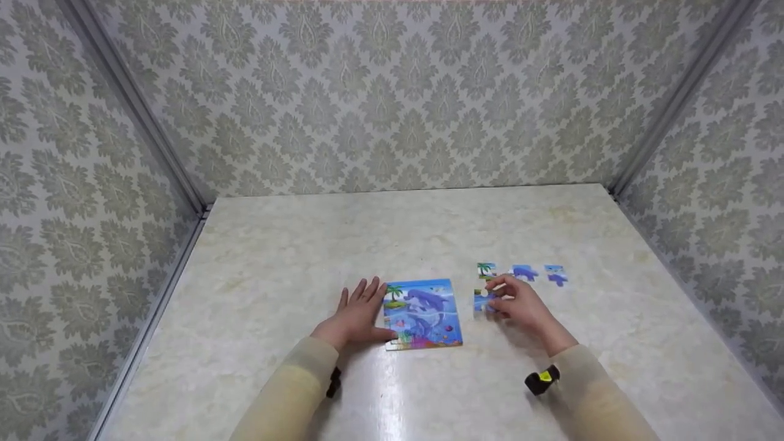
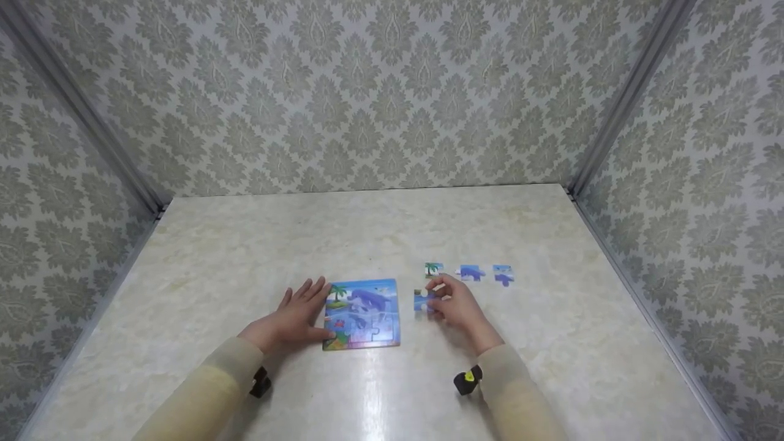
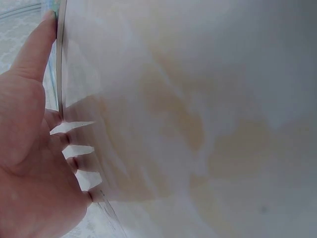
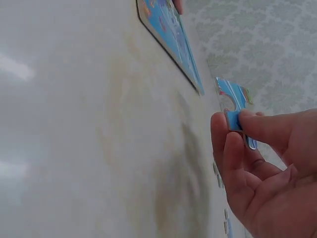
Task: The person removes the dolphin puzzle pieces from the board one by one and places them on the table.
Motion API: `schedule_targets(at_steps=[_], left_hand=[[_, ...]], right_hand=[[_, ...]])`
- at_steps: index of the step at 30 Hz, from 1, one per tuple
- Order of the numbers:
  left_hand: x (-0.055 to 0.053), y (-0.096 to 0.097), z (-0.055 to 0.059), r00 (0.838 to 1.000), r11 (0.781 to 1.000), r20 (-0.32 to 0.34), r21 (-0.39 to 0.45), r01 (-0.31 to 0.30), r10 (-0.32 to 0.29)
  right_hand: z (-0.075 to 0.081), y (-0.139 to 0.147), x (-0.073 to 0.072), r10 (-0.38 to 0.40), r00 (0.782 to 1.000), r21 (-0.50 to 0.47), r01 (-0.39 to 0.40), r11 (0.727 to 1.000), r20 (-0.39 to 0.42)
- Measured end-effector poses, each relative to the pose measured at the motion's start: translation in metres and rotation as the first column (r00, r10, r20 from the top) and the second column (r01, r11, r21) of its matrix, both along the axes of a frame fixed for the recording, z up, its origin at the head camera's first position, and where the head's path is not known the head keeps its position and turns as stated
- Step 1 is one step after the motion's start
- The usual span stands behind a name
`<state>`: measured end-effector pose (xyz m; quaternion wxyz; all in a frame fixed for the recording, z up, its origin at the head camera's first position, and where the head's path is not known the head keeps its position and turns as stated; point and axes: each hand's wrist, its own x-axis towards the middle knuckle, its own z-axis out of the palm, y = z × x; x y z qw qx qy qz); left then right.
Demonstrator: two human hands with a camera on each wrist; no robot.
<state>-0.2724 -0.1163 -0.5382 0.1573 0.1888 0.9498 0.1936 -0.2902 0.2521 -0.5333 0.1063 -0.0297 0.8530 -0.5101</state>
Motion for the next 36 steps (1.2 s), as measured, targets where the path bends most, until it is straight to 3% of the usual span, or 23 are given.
schedule_targets(at_steps=[7,14,25,36], left_hand=[[0.001,-0.001,0.001,1.0,1.0,0.0,-0.004,0.004,-0.004],[0.001,0.0,0.002,1.0,1.0,0.013,0.004,-0.008,0.008],[-0.001,0.001,0.001,1.0,1.0,0.015,-0.002,-0.016,0.016],[0.001,0.0,0.002,1.0,1.0,0.01,0.016,0.003,-0.003]], right_hand=[[-0.008,0.014,-0.005,-0.083,0.997,0.071,0.083,0.994,-0.004],[-0.018,0.016,-0.009,-0.098,0.993,0.19,0.107,0.976,-0.059],[-0.019,0.013,-0.012,-0.101,0.989,0.265,0.127,0.956,-0.107],[-0.002,-0.007,-0.008,-0.102,0.993,0.134,0.108,0.985,-0.057]])
